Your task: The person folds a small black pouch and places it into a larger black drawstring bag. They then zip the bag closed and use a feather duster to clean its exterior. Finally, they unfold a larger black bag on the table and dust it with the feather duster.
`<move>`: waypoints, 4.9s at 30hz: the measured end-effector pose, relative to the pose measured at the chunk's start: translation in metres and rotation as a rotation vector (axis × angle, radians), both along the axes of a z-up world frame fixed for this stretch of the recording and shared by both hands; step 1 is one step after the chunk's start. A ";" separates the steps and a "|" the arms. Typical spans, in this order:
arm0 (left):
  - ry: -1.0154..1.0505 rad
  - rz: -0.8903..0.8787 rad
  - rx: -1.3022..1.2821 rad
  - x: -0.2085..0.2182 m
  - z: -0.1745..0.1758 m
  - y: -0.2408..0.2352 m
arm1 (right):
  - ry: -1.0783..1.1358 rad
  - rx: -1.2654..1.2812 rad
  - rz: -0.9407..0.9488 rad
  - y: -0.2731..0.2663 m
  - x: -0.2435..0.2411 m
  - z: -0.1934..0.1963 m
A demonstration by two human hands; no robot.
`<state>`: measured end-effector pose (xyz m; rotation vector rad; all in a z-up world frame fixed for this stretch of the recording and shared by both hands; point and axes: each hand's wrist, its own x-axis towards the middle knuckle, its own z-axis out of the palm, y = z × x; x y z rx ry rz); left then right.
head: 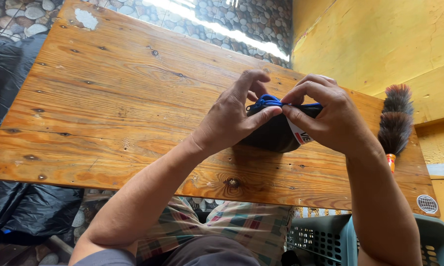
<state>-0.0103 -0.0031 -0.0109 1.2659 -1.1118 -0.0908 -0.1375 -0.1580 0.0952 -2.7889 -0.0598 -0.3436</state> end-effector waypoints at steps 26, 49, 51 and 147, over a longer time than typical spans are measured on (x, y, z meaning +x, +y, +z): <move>0.287 -0.213 -0.134 -0.006 -0.023 -0.024 | -0.087 -0.387 0.247 0.044 0.028 0.015; 0.255 -0.247 -0.147 -0.003 -0.034 -0.026 | 0.047 -0.278 0.281 0.028 0.030 0.012; 0.259 -0.238 -0.146 -0.005 -0.035 -0.028 | -0.043 -0.378 0.277 0.040 0.027 0.009; 0.466 -0.457 -0.356 -0.013 -0.014 -0.015 | -0.053 -0.142 0.041 -0.006 -0.021 -0.004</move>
